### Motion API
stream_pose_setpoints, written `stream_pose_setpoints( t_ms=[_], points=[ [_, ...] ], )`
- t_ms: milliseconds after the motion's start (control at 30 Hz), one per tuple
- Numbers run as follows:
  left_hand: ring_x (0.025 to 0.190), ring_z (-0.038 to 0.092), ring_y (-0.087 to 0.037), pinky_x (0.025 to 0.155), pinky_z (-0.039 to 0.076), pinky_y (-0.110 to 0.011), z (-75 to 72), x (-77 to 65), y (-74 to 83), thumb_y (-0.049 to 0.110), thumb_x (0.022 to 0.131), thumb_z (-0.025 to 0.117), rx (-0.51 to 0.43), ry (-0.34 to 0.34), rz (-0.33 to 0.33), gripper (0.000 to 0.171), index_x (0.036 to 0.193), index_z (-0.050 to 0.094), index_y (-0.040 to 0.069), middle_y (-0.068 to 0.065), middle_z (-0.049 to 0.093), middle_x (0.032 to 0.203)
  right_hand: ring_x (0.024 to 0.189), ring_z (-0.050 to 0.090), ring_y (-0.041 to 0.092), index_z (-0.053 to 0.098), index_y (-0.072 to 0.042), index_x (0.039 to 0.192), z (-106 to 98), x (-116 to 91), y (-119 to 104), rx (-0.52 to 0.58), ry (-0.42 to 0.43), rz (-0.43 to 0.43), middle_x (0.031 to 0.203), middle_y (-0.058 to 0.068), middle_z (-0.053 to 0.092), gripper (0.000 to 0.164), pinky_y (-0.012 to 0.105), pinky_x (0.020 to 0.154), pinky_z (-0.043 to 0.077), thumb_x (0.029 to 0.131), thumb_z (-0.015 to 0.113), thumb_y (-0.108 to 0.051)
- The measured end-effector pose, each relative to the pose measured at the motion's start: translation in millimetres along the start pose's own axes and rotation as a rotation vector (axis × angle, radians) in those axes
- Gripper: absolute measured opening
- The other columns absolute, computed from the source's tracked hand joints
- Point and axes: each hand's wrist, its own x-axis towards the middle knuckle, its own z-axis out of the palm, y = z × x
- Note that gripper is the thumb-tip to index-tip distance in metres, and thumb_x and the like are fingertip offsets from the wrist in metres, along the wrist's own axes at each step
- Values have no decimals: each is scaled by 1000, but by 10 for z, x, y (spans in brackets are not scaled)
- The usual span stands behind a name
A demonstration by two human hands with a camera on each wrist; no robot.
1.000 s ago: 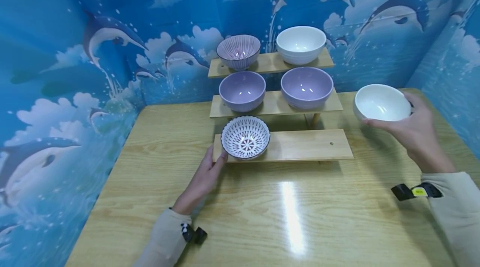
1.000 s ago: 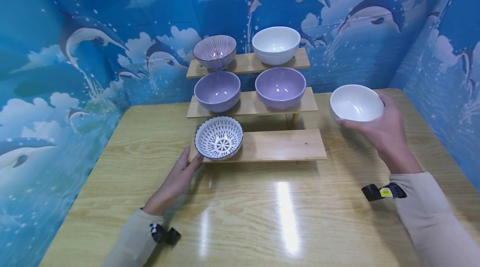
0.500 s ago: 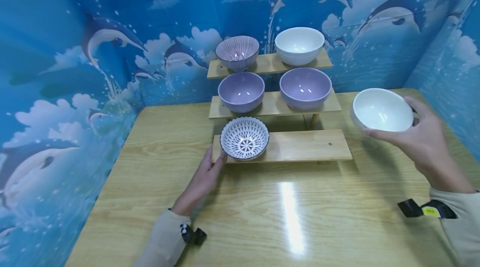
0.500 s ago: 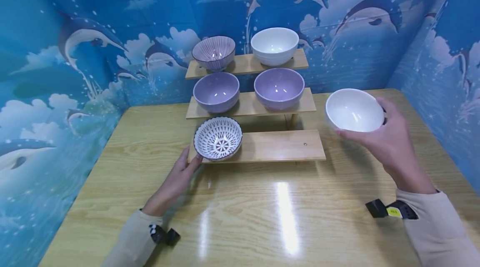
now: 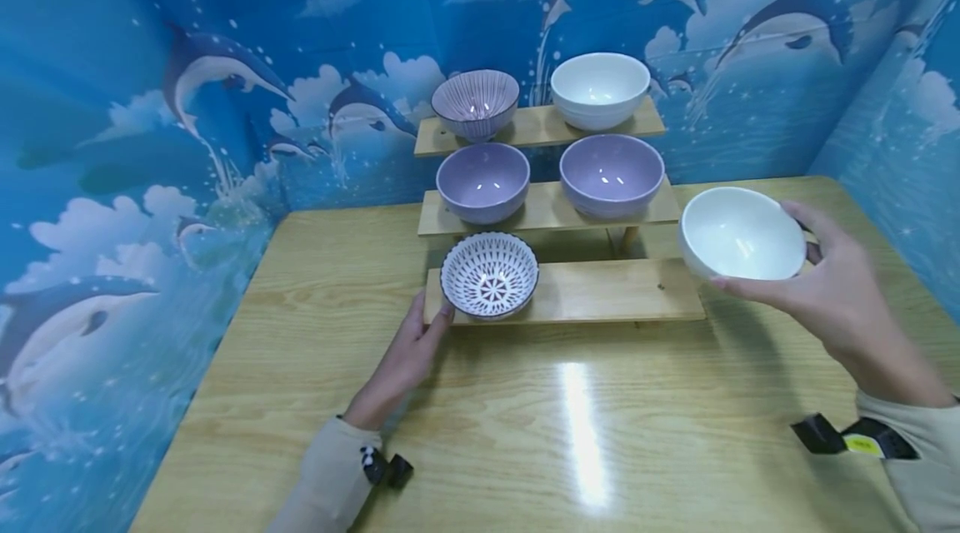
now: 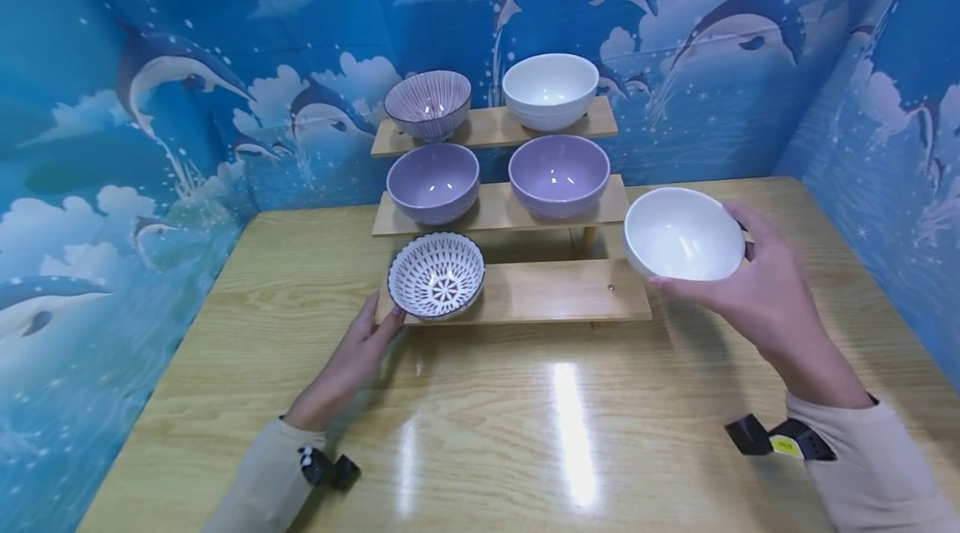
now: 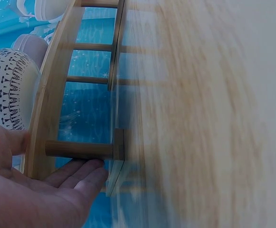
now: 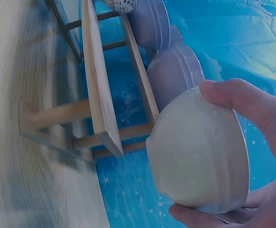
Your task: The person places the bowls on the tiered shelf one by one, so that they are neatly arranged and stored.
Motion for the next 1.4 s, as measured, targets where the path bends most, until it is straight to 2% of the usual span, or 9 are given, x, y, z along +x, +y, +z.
stream_pose_setpoints(
  t_ms=[267, 533, 600, 700, 800, 933, 1000, 1200, 1400],
  points=[
    [154, 13, -30, 122, 15, -54, -1, 0, -9, 38, 110, 39, 4, -3, -14, 65, 164, 10, 15, -8, 14, 169, 138, 32, 55, 20, -10, 162, 86, -57, -79, -26, -67, -28, 159, 26, 27, 123, 4, 62, 41, 68, 97, -29],
    [154, 12, -29, 123, 14, -54, -4, 10, -11, 37, 110, 40, 6, -1, -6, 64, 163, 12, 16, -8, 15, 168, 140, 31, 54, 17, -12, 163, 177, -87, -151, -33, -143, -39, 160, 25, 26, 125, 11, 67, 45, 69, 96, -33],
    [154, 12, -29, 123, 14, -54, -3, 11, -11, 37, 110, 40, 7, 0, -7, 64, 163, 12, 15, -7, 15, 168, 139, 32, 55, 18, -12, 163, 206, -94, -172, -37, -155, -50, 160, 24, 27, 125, 19, 72, 49, 68, 97, -33],
    [154, 12, -29, 123, 14, -54, -2, 13, -8, 37, 110, 40, 11, 3, -9, 65, 164, 11, 16, -7, 14, 169, 138, 33, 56, 20, -12, 163, 256, -108, -202, -53, -165, -64, 160, 23, 28, 126, 38, 81, 54, 67, 97, -35],
    [154, 12, -30, 122, 15, -55, -2, 11, -6, 37, 110, 40, 12, 6, -15, 65, 164, 12, 16, -7, 15, 168, 136, 36, 56, 20, -10, 162, 308, -122, -231, -60, -176, -78, 160, 25, 28, 126, 51, 85, 52, 66, 97, -36],
    [153, 13, -32, 122, 16, -56, -1, 7, -3, 36, 109, 41, 10, 9, -16, 65, 163, 12, 15, -9, 15, 168, 132, 39, 56, 21, -8, 162, 370, -134, -266, -52, -198, -98, 158, 27, 30, 126, 53, 86, 52, 66, 97, -36],
    [153, 13, -32, 122, 16, -56, 0, 5, -1, 35, 110, 42, 9, 10, -13, 65, 163, 12, 14, -10, 15, 168, 132, 39, 56, 21, -7, 162, 401, -138, -284, -47, -207, -108, 157, 28, 31, 126, 58, 88, 50, 66, 98, -36],
    [153, 15, -33, 122, 17, -56, 5, -4, 21, 33, 110, 42, 1, 15, -9, 64, 163, 13, 12, -12, 17, 167, 128, 44, 49, 27, -6, 160, 485, -153, -325, -31, -217, -155, 154, 26, 37, 122, 60, 90, 50, 65, 98, -36],
    [152, 17, -33, 121, 18, -56, 8, -7, 22, 32, 109, 43, 1, 19, -12, 64, 163, 14, 13, -12, 19, 167, 120, 51, 43, 37, -10, 155, 557, -157, -365, -18, -228, -202, 146, 21, 46, 113, 52, 85, 52, 63, 99, -35]
  ],
)
